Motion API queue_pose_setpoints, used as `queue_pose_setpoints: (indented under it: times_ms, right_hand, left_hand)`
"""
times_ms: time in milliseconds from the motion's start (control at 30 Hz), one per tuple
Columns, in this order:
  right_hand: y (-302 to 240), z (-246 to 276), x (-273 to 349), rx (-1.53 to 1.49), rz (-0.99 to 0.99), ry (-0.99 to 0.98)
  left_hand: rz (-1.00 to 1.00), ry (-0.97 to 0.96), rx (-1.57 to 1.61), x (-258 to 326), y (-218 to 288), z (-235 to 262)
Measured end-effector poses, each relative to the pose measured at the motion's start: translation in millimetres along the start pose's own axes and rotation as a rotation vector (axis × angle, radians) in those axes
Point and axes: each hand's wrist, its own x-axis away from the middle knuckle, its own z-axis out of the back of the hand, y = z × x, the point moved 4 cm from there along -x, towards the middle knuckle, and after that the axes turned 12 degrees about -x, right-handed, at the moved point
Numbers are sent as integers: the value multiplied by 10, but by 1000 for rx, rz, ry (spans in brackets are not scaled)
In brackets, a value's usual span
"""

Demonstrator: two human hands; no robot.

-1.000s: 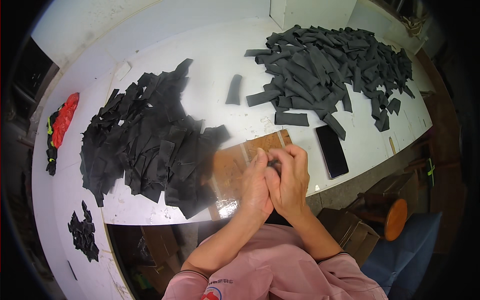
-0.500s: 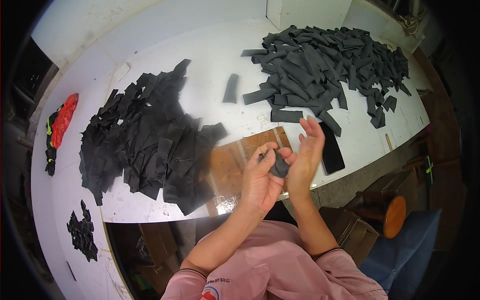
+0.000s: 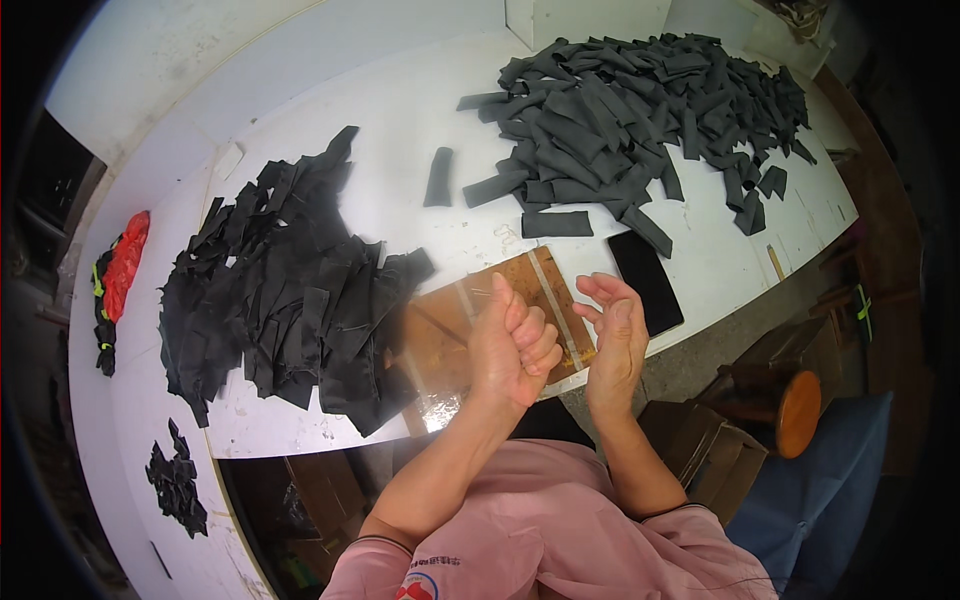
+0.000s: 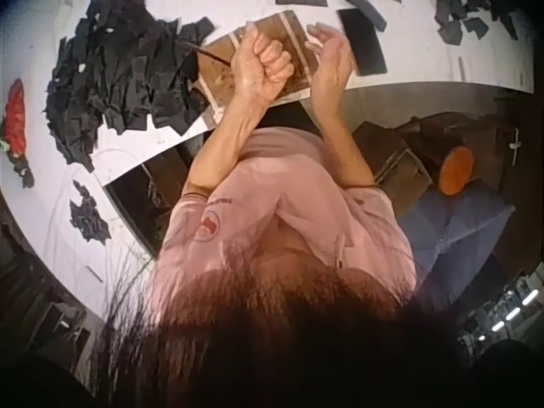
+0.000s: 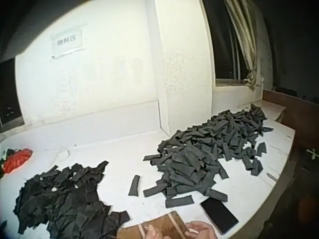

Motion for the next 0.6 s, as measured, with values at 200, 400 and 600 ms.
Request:
queue_pose_setpoints:
  times_ms: [200,400,600]
  right_hand:
    - [-46,-24,22,-5,-3,-63]
    - [82,34,-2,-39,-94,-41]
    - [103,0,49,64,45,-100]
  left_hand:
    - [23,-216,60,-96,-42,78]
    - [-88,-221,88,-41,-9,30]
    - [-9,-172,274,-119,-98,116]
